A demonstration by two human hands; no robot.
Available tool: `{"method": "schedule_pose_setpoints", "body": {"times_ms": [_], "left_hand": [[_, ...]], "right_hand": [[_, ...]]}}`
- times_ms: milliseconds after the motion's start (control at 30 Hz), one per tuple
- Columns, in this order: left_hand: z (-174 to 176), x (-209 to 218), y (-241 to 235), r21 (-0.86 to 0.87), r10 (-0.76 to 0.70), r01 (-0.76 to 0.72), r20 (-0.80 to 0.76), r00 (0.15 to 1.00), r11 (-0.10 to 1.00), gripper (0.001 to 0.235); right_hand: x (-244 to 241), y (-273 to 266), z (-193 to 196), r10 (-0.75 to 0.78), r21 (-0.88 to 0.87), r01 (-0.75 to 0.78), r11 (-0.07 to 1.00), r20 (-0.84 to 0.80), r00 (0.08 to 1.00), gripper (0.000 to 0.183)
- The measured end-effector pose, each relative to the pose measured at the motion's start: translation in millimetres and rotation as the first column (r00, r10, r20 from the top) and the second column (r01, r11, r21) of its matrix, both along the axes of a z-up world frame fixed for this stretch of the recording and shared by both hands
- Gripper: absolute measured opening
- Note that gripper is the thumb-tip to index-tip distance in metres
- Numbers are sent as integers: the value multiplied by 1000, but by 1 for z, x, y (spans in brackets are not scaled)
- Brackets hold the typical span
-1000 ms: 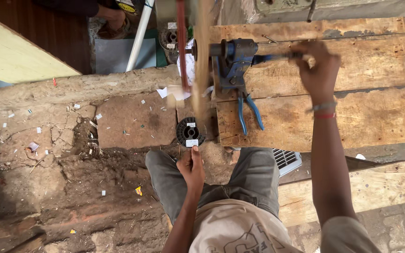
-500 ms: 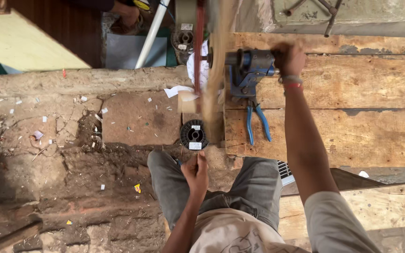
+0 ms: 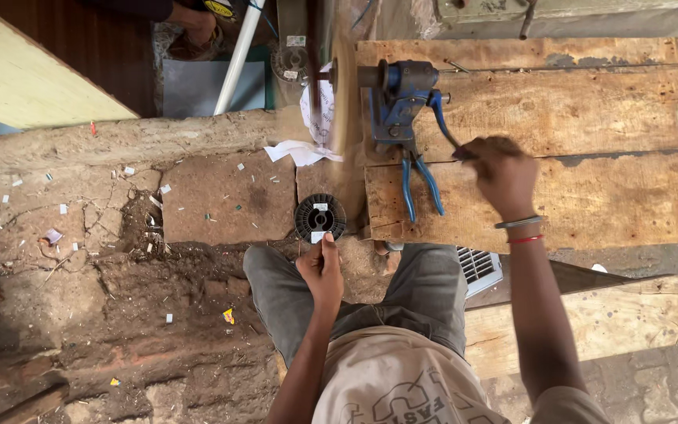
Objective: The person winds copper wire onto a component using a hand-cranked machine, then removes the finished coil by hand.
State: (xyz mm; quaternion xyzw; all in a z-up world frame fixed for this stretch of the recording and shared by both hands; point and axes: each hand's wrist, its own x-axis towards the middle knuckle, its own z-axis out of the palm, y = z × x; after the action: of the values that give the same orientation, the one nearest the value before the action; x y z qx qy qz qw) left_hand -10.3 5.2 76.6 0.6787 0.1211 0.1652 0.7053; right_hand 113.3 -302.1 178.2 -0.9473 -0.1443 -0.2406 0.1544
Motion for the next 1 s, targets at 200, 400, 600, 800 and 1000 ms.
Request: {"method": "schedule_pose_setpoints", "body": {"times_ms": [200, 400, 600, 800, 1000], "left_hand": [[-9, 3, 1, -23, -33, 34, 47, 998, 999, 54], [-14, 8, 0, 10, -16, 15, 35, 999, 1000, 53], [-13, 6, -3, -47, -36, 38, 28, 999, 998, 53], [0, -2, -3, -82, -43, 44, 8, 999, 996, 53], [-2, -7, -4, -84, -24, 25, 5, 1000, 996, 52]], "right_hand": [[60, -27, 31, 25, 197, -54, 979, 148, 989, 21], [157, -36, 18, 147, 255, -214, 943, 258, 955, 31], [230, -32, -58, 49, 397, -71, 915, 65, 997, 31], [209, -34, -170, -55, 124, 27, 992, 230, 972, 33], [99, -27, -154, -138, -101, 119, 988, -200, 970, 25]]}}
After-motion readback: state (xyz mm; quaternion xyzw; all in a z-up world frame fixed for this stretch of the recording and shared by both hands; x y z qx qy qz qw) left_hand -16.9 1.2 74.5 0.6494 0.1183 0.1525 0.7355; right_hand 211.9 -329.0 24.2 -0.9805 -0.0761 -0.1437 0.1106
